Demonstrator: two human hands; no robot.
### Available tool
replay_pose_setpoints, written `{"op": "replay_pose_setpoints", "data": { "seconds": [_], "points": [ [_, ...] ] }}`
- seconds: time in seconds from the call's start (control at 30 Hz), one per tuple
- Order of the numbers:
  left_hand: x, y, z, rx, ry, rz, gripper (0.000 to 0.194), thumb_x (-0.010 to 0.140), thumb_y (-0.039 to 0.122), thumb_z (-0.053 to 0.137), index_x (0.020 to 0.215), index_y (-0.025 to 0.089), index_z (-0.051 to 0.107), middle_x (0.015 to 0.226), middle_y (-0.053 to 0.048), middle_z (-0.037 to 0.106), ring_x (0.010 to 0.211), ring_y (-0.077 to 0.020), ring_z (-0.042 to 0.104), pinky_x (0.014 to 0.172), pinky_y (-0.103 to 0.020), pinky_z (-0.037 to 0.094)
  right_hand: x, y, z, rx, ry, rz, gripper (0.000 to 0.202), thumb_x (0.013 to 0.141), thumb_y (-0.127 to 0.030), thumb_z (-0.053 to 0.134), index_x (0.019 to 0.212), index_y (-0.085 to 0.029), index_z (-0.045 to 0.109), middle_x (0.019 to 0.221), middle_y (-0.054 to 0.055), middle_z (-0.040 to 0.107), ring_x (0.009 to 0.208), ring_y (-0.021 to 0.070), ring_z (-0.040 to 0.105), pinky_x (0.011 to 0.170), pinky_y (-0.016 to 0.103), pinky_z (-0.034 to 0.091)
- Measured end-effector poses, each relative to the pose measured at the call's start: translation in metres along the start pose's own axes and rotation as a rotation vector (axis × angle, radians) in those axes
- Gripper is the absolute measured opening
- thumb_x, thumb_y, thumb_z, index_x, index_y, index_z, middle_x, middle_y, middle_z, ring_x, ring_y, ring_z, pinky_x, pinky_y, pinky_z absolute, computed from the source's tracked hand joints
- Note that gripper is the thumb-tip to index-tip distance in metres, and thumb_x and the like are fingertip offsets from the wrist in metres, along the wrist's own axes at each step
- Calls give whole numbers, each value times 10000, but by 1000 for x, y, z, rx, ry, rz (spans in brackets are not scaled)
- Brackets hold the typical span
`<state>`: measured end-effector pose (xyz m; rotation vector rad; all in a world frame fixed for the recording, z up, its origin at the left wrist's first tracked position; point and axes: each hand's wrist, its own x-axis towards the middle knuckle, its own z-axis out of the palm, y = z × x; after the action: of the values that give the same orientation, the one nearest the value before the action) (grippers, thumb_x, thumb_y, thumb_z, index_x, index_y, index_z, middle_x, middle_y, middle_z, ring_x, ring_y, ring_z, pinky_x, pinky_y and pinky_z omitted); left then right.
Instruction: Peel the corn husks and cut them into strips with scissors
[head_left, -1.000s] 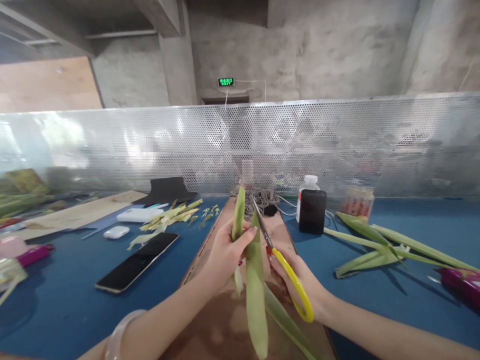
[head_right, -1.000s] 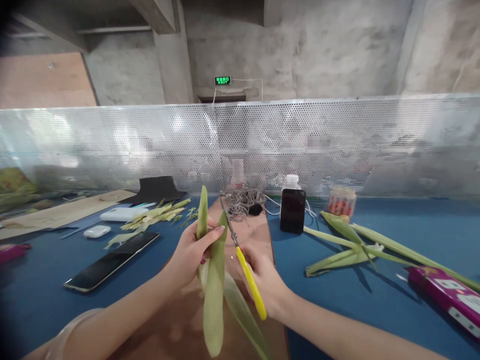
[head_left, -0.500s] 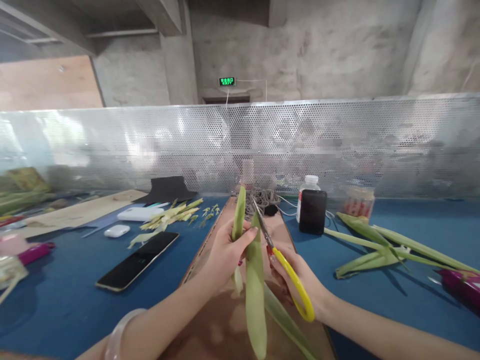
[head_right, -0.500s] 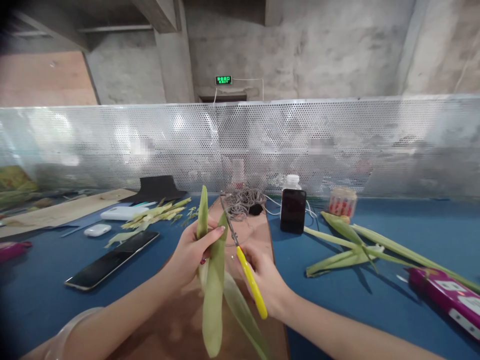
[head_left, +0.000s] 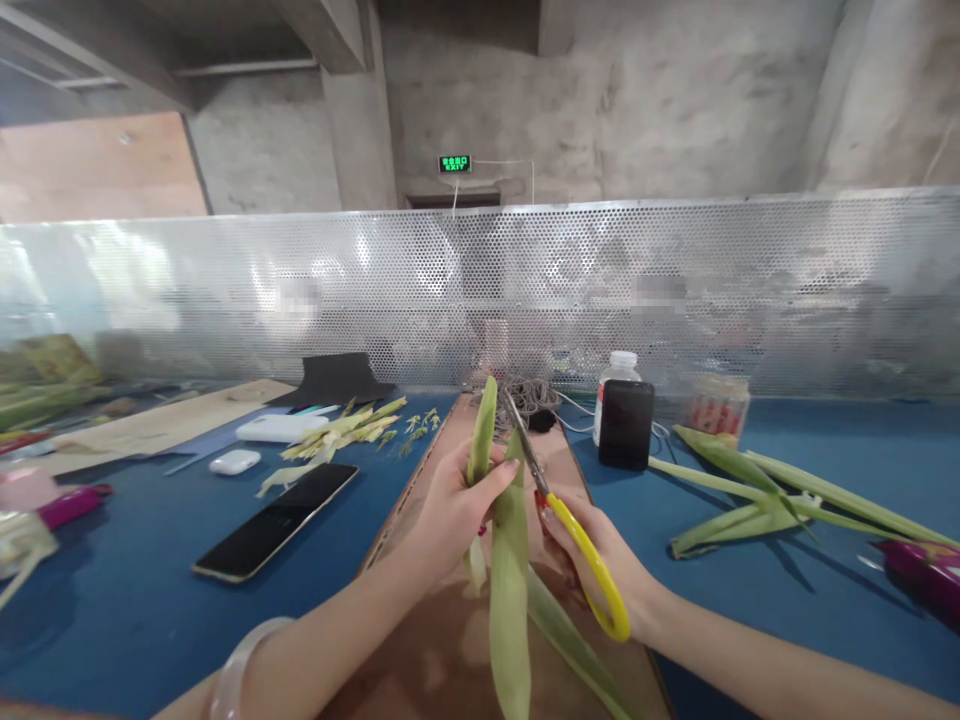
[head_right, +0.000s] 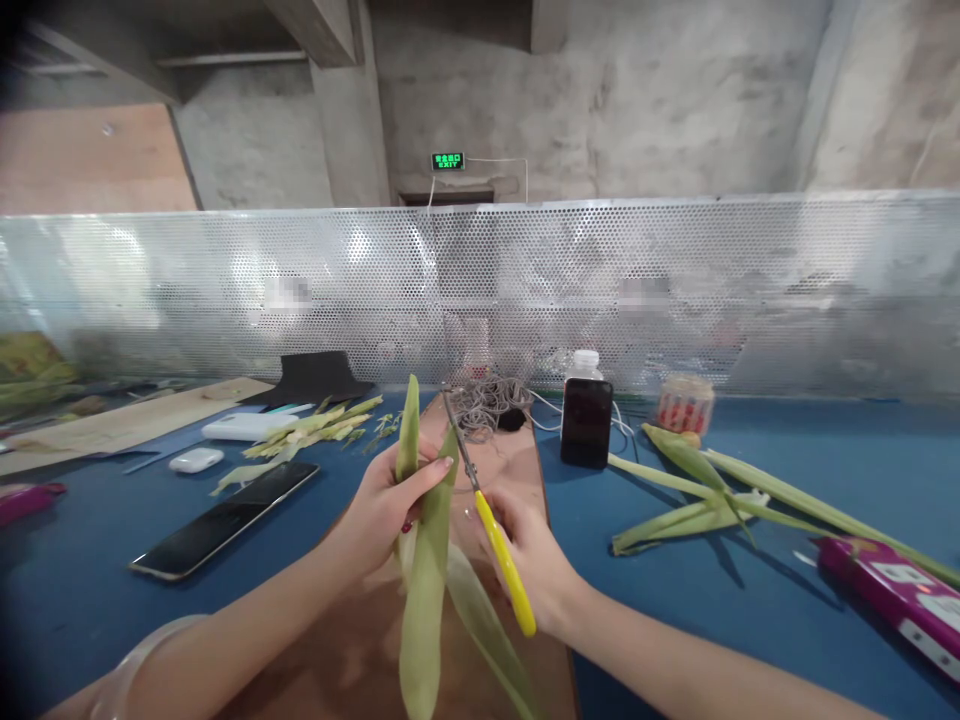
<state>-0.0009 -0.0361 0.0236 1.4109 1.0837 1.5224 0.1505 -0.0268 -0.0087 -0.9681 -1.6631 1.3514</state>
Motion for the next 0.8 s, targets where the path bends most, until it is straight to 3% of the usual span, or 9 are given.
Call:
{"op": "replay_pose_setpoints", "data": {
  "seconds": [0.43,0.6,0.8],
  "points": [
    [2,-4,-2,-10,-14,-4,212,705,350,591,677,190,456,457,79,356,368,-44,336,329,-147,247,-2,-3,0,-12,56,-5,331,734,-519,504,694,-191,477,419,-90,262,340,49,241,326,180,234],
    [2,-2,-1,-40,-25,1,229,701,357,597,656,189,447,453,85,337,359,-41,318,330,-151,238,3,2,-2,40,88,29,344,722,-526,521,682,-202,413,434,-100,306,315,35,255,289,152,232],
    [12,-7,-5,1,62,-1,231,683,394,598,698,191,489,472,81,366,363,-44,308,339,-159,239,9,7,-5,188,174,68,375,718,-531,523,656,-212,337,421,-115,318,285,26,265,266,130,239]
  ]
}}
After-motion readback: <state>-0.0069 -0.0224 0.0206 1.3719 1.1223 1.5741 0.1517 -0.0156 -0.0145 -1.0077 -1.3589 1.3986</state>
